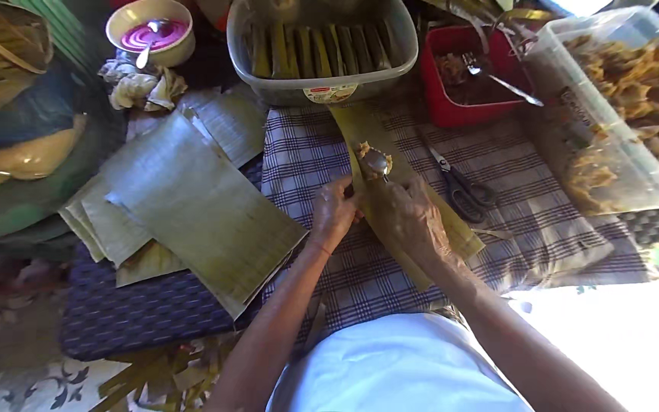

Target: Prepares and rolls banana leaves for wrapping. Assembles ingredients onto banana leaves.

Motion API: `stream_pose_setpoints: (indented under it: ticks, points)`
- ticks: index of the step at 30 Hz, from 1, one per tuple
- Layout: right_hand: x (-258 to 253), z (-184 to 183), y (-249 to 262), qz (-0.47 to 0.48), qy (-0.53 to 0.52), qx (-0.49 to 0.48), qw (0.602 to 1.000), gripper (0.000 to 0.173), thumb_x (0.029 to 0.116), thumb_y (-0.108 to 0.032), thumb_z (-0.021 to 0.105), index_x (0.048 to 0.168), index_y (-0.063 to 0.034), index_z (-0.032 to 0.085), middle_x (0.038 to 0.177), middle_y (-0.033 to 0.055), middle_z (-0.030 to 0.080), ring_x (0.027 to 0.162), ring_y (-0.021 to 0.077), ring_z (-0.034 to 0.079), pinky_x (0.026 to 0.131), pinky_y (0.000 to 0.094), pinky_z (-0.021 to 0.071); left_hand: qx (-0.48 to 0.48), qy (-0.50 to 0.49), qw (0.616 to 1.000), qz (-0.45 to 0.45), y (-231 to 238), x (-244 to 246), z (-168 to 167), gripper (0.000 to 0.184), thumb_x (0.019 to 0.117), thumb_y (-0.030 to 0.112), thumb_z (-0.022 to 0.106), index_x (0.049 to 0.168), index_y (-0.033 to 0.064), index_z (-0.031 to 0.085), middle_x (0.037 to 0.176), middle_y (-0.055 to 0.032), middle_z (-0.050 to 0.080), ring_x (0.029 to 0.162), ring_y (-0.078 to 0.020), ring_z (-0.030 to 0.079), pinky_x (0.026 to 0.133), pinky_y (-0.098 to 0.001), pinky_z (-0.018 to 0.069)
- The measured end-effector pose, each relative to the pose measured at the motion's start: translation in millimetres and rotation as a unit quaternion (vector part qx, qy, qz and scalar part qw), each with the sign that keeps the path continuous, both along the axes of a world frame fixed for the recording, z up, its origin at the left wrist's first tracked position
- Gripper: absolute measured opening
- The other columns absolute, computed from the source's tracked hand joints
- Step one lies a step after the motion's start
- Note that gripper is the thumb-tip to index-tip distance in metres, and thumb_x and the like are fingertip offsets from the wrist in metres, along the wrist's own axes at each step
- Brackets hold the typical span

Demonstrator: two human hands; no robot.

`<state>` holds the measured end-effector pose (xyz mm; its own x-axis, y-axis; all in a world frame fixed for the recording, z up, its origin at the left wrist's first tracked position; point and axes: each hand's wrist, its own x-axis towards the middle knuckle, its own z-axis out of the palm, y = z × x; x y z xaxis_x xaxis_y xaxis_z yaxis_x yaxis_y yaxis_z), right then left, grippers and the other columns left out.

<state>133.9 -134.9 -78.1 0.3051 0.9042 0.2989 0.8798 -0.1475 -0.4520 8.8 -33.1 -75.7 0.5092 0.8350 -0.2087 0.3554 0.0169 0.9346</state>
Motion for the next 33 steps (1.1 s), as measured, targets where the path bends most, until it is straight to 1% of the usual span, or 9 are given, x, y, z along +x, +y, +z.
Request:
stream_pose_setpoints:
  ticks: [4, 10, 14, 16, 20, 24, 26, 28, 33]
  points:
    - [1.2, 6.0, -3.6, 0.013, 0.022, 0.024, 0.999, 0.022, 0.0961, 0.002, 0.057, 0.114, 0.0056, 0.069, 0.107, 0.0237, 0.062, 0.087, 0.0349, 0.068, 0.071, 0.0449, 0.0593, -0.032, -0.008, 0.999, -0.001, 1.5, 0.4, 0.8, 0.021, 0.1013, 0.005, 0.061, 0.122, 0.0019, 0.066, 0.091, -0.0097, 0.071, 0.059, -0.0115, 0.066, 0.056, -0.026, 0.0579]
    - [24.6, 17.2, -17.8, 0.032, 0.013, 0.045, 0.998, 0.027, 0.0987, -0.003, 0.051, 0.116, 0.0007, 0.071, 0.104, 0.0169, 0.066, 0.089, 0.0291, 0.066, 0.074, 0.0425, 0.0573, -0.068, -0.009, 0.998, 0.011, 2.2, -0.5, 3.4, 0.016, 0.101, 0.006, 0.062, 0.116, -0.0014, 0.063, 0.085, -0.0097, 0.07, 0.059, -0.0114, 0.067, 0.057, -0.0254, 0.059]
    - [42.5, 38.3, -19.9, -0.013, 0.045, 0.013, 0.999, 0.025, 0.0995, -0.005, 0.055, 0.118, -0.0049, 0.071, 0.104, 0.0137, 0.071, 0.081, 0.0252, 0.069, 0.07, 0.0452, 0.0571, -0.082, -0.034, 0.996, 0.019, 1.9, -2.5, 3.3, 0.029, 0.1003, 0.004, 0.063, 0.128, 0.0004, 0.054, 0.084, -0.0097, 0.068, 0.055, -0.0114, 0.064, 0.052, -0.024, 0.0563]
    - [50.8, 45.9, -17.7, -0.032, 0.067, -0.018, 0.997, 0.027, 0.1002, -0.005, 0.057, 0.122, -0.0094, 0.072, 0.097, 0.0123, 0.072, 0.075, 0.0246, 0.067, 0.068, 0.0477, 0.0546, -0.085, -0.035, 0.996, 0.017, 2.8, -2.1, 0.4, 0.032, 0.1004, 0.005, 0.063, 0.13, 0.0017, 0.053, 0.084, -0.01, 0.069, 0.055, -0.0131, 0.065, 0.053, -0.0258, 0.057]
    - [55.0, 54.4, -17.1, -0.038, 0.061, -0.023, 0.997, 0.023, 0.0991, -0.009, 0.061, 0.116, -0.0122, 0.076, 0.092, 0.01, 0.072, 0.071, 0.0217, 0.063, 0.064, 0.0455, 0.0502, -0.082, -0.033, 0.996, 0.02, 2.6, -2.0, 0.0, 0.028, 0.0997, 0.003, 0.063, 0.126, 0.0008, 0.054, 0.083, -0.01, 0.067, 0.055, -0.0131, 0.065, 0.053, -0.0256, 0.0577]
    - [50.5, 54.8, -19.5, -0.027, 0.071, -0.002, 0.997, 0.019, 0.099, -0.014, 0.065, 0.114, -0.0106, 0.076, 0.096, 0.0084, 0.073, 0.073, 0.0181, 0.065, 0.066, 0.0409, 0.0527, -0.077, -0.029, 0.997, 0.012, 2.7, -1.9, -0.9, 0.028, 0.0994, 0.003, 0.063, 0.126, 0.0007, 0.054, 0.082, -0.0099, 0.068, 0.056, -0.0134, 0.066, 0.054, -0.0266, 0.0584]
    - [47.3, 48.6, -17.1, 0.002, 0.059, 0.001, 0.998, 0.019, 0.0984, -0.014, 0.066, 0.113, -0.0083, 0.077, 0.101, 0.0106, 0.074, 0.08, 0.0215, 0.07, 0.071, 0.0434, 0.0567, -0.074, -0.023, 0.997, 0.011, 2.3, -1.9, 1.2, 0.029, 0.0996, 0.004, 0.063, 0.126, 0.0003, 0.054, 0.083, -0.0099, 0.068, 0.056, -0.0123, 0.066, 0.053, -0.0253, 0.058]
    - [44.2, 40.7, -12.1, 0.031, 0.059, -0.017, 0.998, 0.018, 0.0987, -0.012, 0.065, 0.111, -0.0064, 0.077, 0.098, 0.0128, 0.075, 0.078, 0.0253, 0.07, 0.071, 0.0472, 0.0571, -0.076, -0.018, 0.997, 0.008, 2.3, -2.1, 2.8, 0.029, 0.0996, 0.004, 0.064, 0.126, 0.0, 0.054, 0.084, -0.0102, 0.068, 0.056, -0.0124, 0.066, 0.053, -0.0252, 0.0581]
    - [46.1, 61.6, 5.1, 0.08, 0.022, -0.157, 0.984, 0.016, 0.1033, -0.014, 0.06, 0.105, -0.008, 0.074, 0.077, 0.0122, 0.067, 0.066, 0.0306, 0.064, 0.06, 0.0525, 0.0489, -0.076, -0.036, 0.996, 0.008, 2.5, -1.8, -1.3, 0.029, 0.0993, 0.001, 0.063, 0.127, -0.0004, 0.054, 0.086, -0.011, 0.069, 0.057, -0.0137, 0.067, 0.055, -0.0265, 0.0593]
